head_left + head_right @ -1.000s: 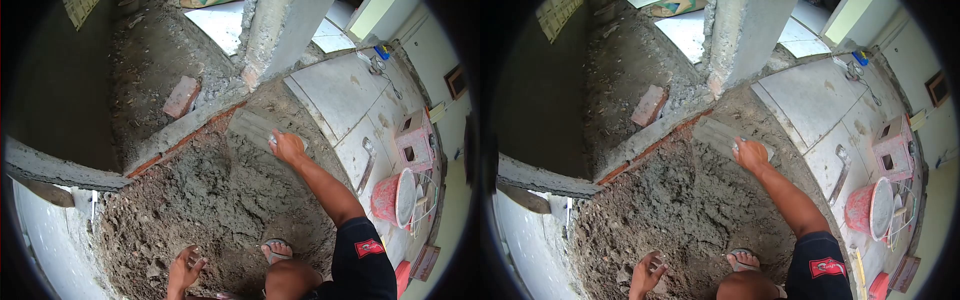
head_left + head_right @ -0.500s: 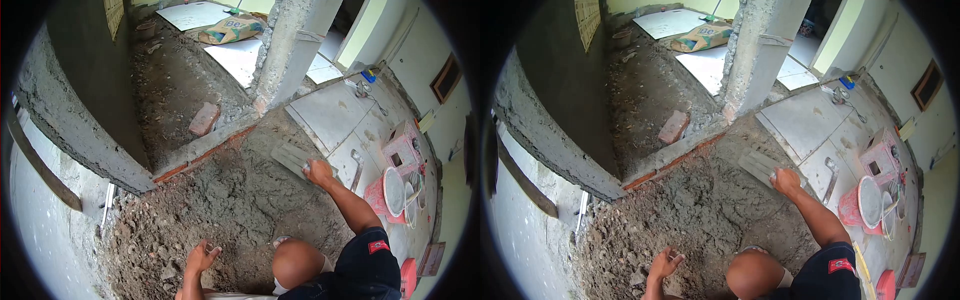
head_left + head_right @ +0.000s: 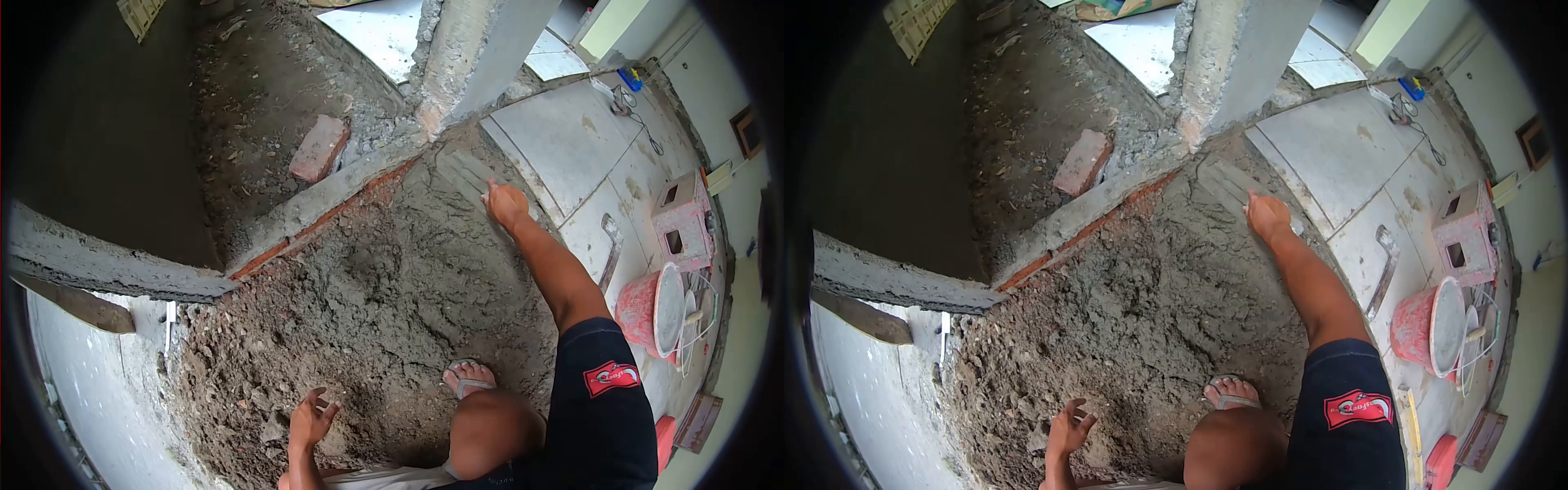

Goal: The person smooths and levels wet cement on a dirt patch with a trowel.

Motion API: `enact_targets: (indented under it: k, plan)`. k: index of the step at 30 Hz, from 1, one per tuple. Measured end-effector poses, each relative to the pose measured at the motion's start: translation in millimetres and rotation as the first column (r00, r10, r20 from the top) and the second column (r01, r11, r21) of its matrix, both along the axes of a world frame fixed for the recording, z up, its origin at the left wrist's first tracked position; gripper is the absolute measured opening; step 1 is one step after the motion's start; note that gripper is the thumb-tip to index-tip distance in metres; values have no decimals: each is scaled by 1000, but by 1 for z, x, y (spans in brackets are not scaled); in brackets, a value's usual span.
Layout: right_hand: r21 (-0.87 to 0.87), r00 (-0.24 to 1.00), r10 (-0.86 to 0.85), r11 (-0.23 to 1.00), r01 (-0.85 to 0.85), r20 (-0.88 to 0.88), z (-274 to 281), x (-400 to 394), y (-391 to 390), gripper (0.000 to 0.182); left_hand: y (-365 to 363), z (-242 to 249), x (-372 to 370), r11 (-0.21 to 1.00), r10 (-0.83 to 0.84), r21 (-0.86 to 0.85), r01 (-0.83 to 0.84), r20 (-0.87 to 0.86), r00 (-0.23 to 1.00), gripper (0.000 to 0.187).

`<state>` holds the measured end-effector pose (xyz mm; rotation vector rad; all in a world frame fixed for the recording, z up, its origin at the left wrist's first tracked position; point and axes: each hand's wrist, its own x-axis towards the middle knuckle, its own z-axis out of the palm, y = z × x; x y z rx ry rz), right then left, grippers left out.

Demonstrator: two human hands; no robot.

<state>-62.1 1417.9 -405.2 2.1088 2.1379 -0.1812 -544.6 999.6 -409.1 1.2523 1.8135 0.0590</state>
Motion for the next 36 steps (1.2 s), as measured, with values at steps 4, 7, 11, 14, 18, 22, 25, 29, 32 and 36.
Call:
enact_targets:
  k: [4, 7, 11, 14, 18, 22, 25, 29, 32, 36]
  plan:
    - [-34, 1000, 5, 999, -6, -7, 16, 0, 20, 49, 29, 19, 12, 1000, -5, 6, 5, -34, 999, 54]
    - [-52, 994, -23, 999, 17, -109, 30, 12, 14, 50, 52, 18, 30, 993, 8, 115, -6, -25, 1000, 53]
    - [-188, 972, -69, 982, 27, -225, 68, 43, -88, 48, 93, 27, 98, 928, 219, 213, -306, 353, 910, 49]
    - [-33, 900, -189, 981, 192, -394, 74, 77, -194, 45, 164, 30, 152, 915, 158, 291, -278, 375, 913, 48]
    - [-92, 458, -379, 841, 534, -804, 25, 107, -302, 37, 275, 0, 199, 871, 216, 428, -240, 104, 971, 56]
    - [-549, -232, -539, 556, 624, -810, -3, 56, -330, 32, 324, -52, 208, 907, 146, 392, -155, 52, 988, 50]
    - [-569, -439, -362, 533, 626, -822, -25, -12, -290, 33, 309, -65, 185, 885, 91, 447, -128, 103, 991, 47]
    - [-552, -421, -364, 642, 532, -831, -19, -60, -197, 36, 244, -45, 129, 872, 270, 302, -384, 357, 894, 39]
    - [-543, -446, -331, 655, 525, -831, -40, -97, -132, 40, 182, -26, 99, 835, 406, 137, -533, 501, 764, 34]
    - [-447, -313, -318, 640, 626, -895, -60, -157, -58, 44, 107, -3, 77, 741, 582, 10, -672, 491, 648, 32]
